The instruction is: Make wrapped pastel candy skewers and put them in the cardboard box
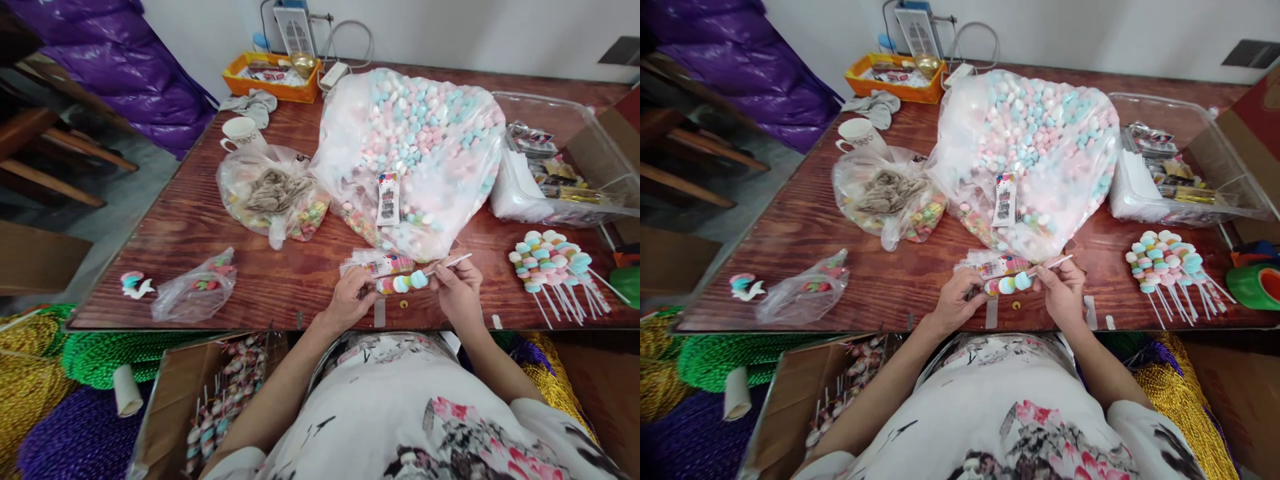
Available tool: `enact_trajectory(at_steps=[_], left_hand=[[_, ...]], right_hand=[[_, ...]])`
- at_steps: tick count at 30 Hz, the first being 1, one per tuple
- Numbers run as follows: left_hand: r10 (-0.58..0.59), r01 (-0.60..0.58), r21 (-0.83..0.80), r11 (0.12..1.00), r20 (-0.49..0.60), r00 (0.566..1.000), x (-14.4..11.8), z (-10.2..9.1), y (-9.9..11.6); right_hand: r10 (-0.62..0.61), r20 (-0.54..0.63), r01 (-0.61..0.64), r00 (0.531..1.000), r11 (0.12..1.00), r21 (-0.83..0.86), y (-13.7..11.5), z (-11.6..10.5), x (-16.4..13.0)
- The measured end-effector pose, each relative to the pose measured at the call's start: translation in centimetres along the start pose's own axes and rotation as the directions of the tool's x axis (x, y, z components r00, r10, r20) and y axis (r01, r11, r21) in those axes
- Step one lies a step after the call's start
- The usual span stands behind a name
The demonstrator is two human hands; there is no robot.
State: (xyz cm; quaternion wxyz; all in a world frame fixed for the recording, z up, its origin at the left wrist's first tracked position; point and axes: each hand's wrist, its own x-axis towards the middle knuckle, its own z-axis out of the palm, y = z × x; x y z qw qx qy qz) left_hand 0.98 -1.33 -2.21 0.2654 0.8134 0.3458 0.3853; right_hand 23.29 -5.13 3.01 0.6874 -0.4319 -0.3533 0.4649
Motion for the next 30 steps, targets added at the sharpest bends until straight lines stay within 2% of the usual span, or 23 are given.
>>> enact_trajectory(at_steps=[2,5,7,10,14,19,22,26,28,30], left_hand=[[-0.028,0.028,0.008,1.0,0.05,0.998,0.0,-0.3,0.3],[-0.049,0.068,-0.083,0.994,0.208,0.977,0.3,-0.4,1.1],[-0.111,0.159,-0.139,0.978,0.302,0.947,0.6,-0.5,1.9],[-0.217,0.306,-0.194,0.932,0.376,0.901,1.2,-0.8,3.4],[-0.271,0.435,-0.294,0.851,0.463,0.844,1.6,-0.7,4.9],[-0.34,0.533,-0.384,0.754,0.467,0.816,1.4,0.3,4.8],[-0.377,0.556,-0.38,0.739,0.451,0.809,1.3,0.6,4.2],[-0.399,0.571,-0.396,0.719,0.438,0.806,1.5,0.6,4.0],[-0.378,0.584,-0.449,0.676,0.469,0.798,1.7,0.7,4.2],[-0.365,0.626,-0.491,0.606,0.527,0.768,1.7,0.8,4.5]], right_hand=[[0.014,-0.02,-0.014,1.0,1.0,0.007,-0.3,0.0,0.3],[0.009,-0.001,-0.009,1.0,1.0,0.013,-0.8,0.3,0.5],[-0.009,0.02,0.008,1.0,1.0,0.03,-1.0,0.7,0.5],[-0.031,0.053,0.03,0.998,0.999,0.022,-1.2,0.9,0.9],[0.022,0.175,-0.012,0.984,0.998,-0.057,-0.6,1.1,1.8],[0.107,0.255,-0.077,0.961,0.989,-0.123,-0.2,1.6,2.0],[0.149,0.301,-0.104,0.942,0.981,-0.162,-0.9,1.8,1.3],[0.05,0.274,-0.011,0.96,0.99,-0.144,-2.0,1.8,0.7],[0.004,0.275,0.037,0.961,0.989,-0.142,-1.9,1.8,0.6],[-0.015,0.309,0.068,0.951,0.985,-0.161,-1.4,1.8,0.6]])
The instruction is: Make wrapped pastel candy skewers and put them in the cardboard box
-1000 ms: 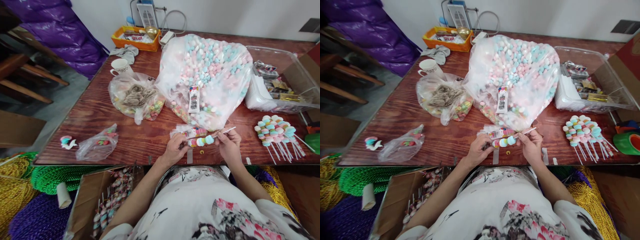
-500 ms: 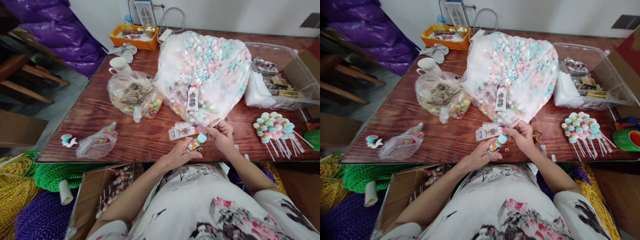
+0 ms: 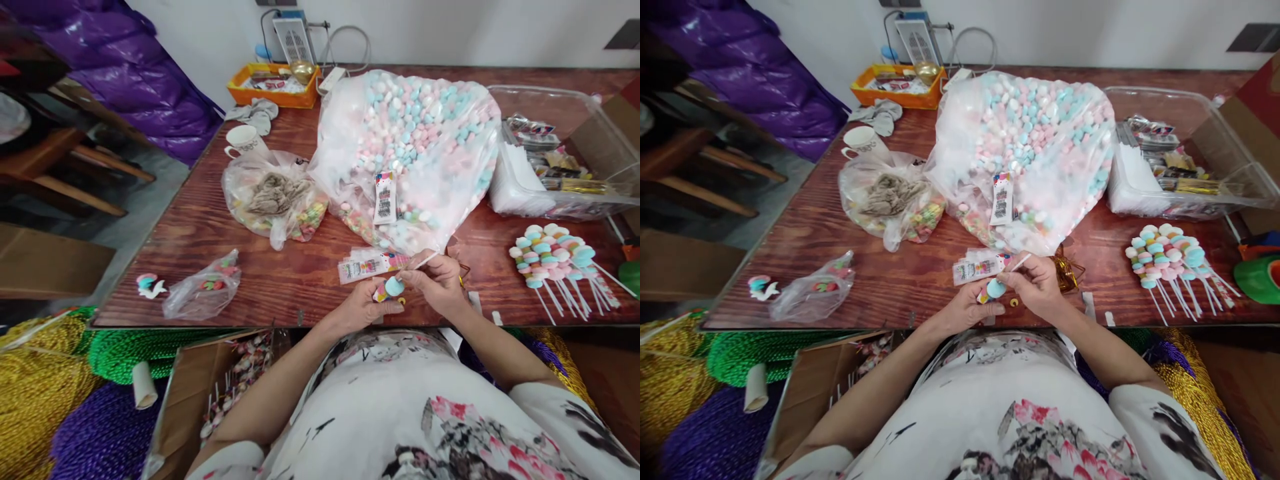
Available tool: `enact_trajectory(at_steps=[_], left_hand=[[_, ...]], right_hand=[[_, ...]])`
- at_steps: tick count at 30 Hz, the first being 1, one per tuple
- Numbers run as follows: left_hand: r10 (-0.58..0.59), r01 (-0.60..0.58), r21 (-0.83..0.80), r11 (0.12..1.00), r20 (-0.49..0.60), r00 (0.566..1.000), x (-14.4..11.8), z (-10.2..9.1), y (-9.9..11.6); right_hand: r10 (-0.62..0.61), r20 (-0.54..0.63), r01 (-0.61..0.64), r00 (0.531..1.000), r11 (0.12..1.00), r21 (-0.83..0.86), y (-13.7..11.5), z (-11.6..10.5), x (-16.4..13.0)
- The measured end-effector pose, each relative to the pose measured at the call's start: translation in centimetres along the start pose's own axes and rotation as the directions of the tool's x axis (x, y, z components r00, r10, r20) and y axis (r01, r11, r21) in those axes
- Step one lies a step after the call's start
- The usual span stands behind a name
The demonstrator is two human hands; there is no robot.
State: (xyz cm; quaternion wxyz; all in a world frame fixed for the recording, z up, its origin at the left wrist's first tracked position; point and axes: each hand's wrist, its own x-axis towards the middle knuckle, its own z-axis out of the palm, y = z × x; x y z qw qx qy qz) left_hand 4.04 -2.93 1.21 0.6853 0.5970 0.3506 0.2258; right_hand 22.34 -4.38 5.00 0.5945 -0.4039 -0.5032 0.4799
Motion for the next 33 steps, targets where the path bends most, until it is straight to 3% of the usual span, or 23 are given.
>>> enact_trajectory(at_steps=[3,7,10,13,15,21,27,33], left_hand=[[-0.075,0.079,-0.091,0.993,0.041,0.996,-0.1,0.6,0.0],[-0.094,0.096,-0.131,0.987,0.021,0.995,-0.1,0.9,-0.1],[-0.07,0.065,-0.126,0.99,-0.033,0.997,0.0,0.8,0.2],[0.021,-0.027,-0.047,0.999,-0.113,0.993,0.0,0.6,0.5],[0.059,-0.058,0.01,0.998,-0.14,0.988,0.0,0.6,0.6],[0.051,-0.004,0.176,0.984,-0.263,0.964,-0.2,0.1,-0.2],[0.173,0.028,0.492,0.87,-0.359,0.917,-0.4,-0.5,-0.5],[0.179,0.002,0.465,0.885,-0.343,0.922,-0.3,-0.1,-0.2]], right_hand=[[-0.022,0.075,0.029,0.997,0.996,-0.087,1.6,0.2,-0.2],[0.002,0.166,0.033,0.986,0.977,-0.21,3.5,0.8,-0.4],[0.083,0.211,-0.05,0.974,0.986,-0.159,3.7,1.1,0.1],[0.135,0.211,-0.124,0.968,0.99,-0.067,2.8,1.2,1.0],[0.121,0.206,-0.106,0.971,0.991,-0.079,2.2,1.1,1.6],[-0.043,0.06,0.057,0.997,0.96,-0.275,2.0,0.4,2.3],[-0.06,-0.031,0.045,0.998,0.934,-0.355,3.3,0.5,1.3],[-0.116,0.092,0.144,0.989,0.891,-0.43,3.7,1.9,1.0]])
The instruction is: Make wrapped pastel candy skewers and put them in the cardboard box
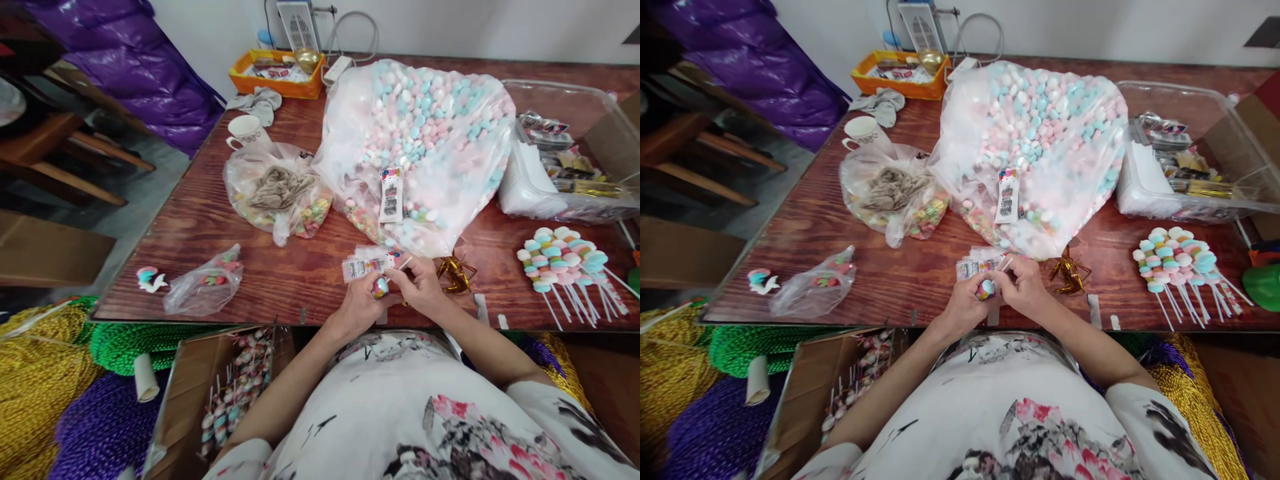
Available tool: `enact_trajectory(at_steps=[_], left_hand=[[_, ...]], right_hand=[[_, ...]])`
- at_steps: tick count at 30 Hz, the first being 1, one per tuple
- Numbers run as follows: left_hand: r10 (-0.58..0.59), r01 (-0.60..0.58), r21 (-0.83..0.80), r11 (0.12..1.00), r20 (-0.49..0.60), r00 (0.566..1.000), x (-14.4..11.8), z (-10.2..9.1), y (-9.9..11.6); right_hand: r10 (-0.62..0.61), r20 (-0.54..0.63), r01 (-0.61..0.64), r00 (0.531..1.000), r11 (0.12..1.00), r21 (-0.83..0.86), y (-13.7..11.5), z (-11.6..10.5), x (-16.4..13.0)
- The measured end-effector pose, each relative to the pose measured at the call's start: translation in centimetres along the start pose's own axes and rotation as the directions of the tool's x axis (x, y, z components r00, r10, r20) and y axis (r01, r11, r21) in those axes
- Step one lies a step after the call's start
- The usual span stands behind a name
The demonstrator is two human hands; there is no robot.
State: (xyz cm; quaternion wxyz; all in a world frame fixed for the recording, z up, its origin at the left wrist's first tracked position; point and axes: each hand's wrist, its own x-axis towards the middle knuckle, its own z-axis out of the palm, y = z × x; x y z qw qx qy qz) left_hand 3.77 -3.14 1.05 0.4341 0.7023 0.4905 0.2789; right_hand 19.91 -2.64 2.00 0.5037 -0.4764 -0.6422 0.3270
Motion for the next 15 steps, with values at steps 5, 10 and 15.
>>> enact_trajectory(at_steps=[5,10,15], left_hand=[[-0.012,0.014,-0.113,0.993,0.018,1.0,-0.2,0.6,-0.4],[-0.044,0.073,-0.31,0.948,0.102,0.994,-0.5,-0.7,-0.5],[-0.017,0.081,-0.287,0.954,0.219,0.976,-0.8,-1.7,-0.8]], right_hand=[[0.013,0.144,-0.012,0.989,1.0,-0.008,0.0,1.0,-0.1],[0.029,0.245,-0.073,0.969,0.982,0.173,-0.4,0.3,0.3],[0.125,0.047,-0.134,0.991,0.941,0.31,-1.0,-1.7,1.2]])
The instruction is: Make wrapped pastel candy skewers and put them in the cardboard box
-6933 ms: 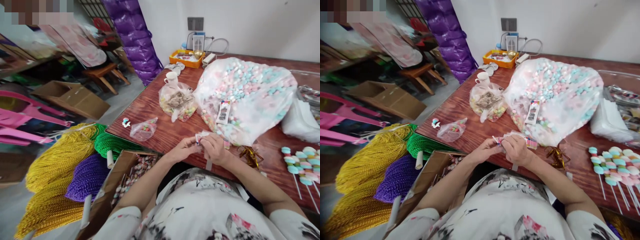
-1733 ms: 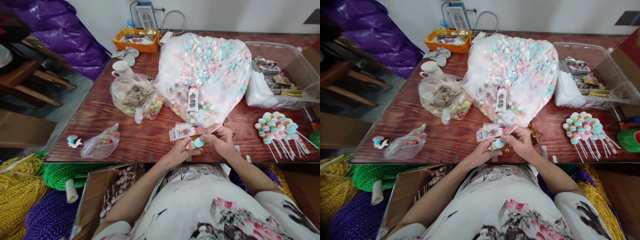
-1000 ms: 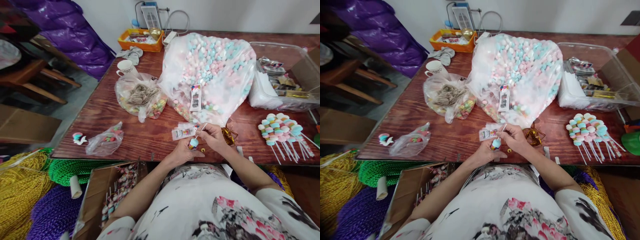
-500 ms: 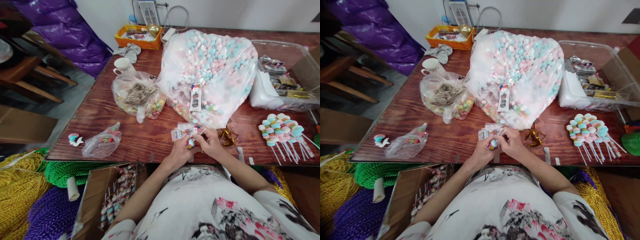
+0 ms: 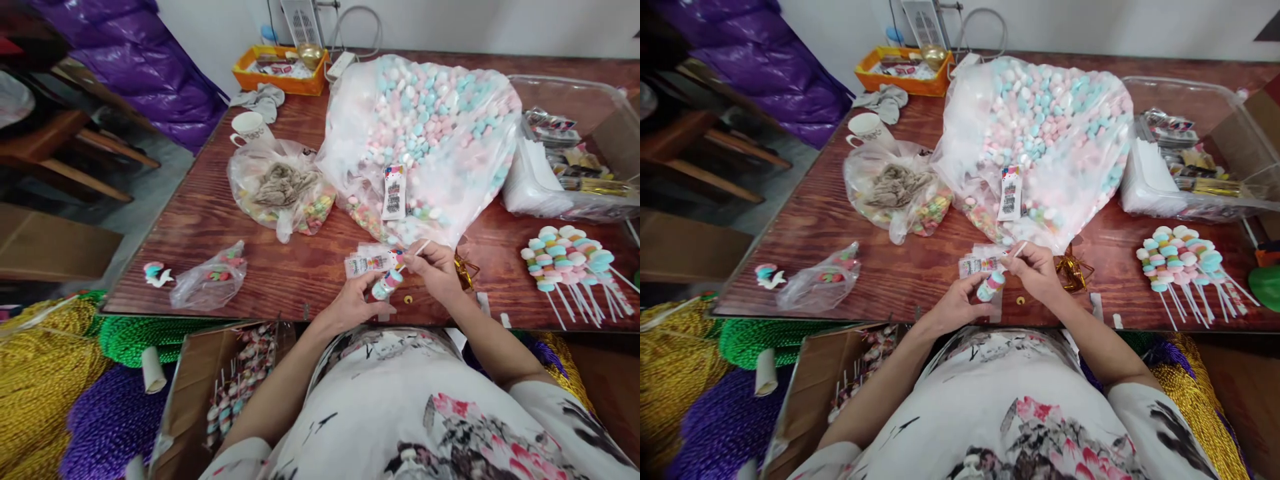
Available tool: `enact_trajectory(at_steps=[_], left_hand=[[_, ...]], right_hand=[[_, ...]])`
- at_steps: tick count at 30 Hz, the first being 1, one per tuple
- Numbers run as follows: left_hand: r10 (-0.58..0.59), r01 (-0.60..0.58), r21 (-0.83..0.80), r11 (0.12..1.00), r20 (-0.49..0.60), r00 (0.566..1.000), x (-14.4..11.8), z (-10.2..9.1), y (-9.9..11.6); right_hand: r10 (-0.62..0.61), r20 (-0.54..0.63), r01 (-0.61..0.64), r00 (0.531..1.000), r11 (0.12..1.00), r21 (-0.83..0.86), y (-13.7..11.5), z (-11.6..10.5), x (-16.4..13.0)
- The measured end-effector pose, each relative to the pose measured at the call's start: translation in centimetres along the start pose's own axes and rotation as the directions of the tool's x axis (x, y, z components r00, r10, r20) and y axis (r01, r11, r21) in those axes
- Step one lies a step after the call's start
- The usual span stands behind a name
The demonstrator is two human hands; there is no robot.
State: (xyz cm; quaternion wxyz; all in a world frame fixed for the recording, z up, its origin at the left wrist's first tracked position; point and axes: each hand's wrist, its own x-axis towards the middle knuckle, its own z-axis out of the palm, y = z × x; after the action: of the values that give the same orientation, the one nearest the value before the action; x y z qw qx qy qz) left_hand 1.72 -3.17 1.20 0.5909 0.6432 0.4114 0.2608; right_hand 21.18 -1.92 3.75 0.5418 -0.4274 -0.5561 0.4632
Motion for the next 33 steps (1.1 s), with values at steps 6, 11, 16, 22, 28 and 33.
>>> enact_trajectory(at_steps=[6,11,16,22,28,33], left_hand=[[0.11,0.004,0.478,0.878,-0.21,0.972,-0.2,0.6,-1.8],[0.136,0.049,0.59,0.806,-0.264,0.955,-0.6,0.6,-2.1],[0.105,-0.011,0.346,0.938,-0.252,0.962,-0.6,1.3,-2.0],[0.038,0.003,0.162,0.987,-0.25,0.968,-0.6,1.9,-1.6],[-0.039,0.029,-0.059,0.998,-0.17,0.985,-0.5,1.6,0.1],[-0.209,0.121,-0.53,0.839,-0.109,0.972,-0.4,1.1,0.8]], right_hand=[[-0.145,-0.146,0.126,0.979,0.983,-0.137,-0.9,0.1,-0.2],[-0.174,-0.23,0.138,0.957,0.976,-0.167,-0.5,1.2,-0.8],[-0.131,-0.008,0.128,0.991,0.977,-0.172,1.2,2.2,-1.8],[0.005,0.083,-0.002,0.997,0.999,-0.038,1.0,1.2,-1.1],[-0.052,0.084,0.06,0.995,0.994,-0.086,-1.3,0.1,0.1],[-0.064,0.124,0.078,0.99,0.991,-0.106,-1.1,-0.1,0.6]])
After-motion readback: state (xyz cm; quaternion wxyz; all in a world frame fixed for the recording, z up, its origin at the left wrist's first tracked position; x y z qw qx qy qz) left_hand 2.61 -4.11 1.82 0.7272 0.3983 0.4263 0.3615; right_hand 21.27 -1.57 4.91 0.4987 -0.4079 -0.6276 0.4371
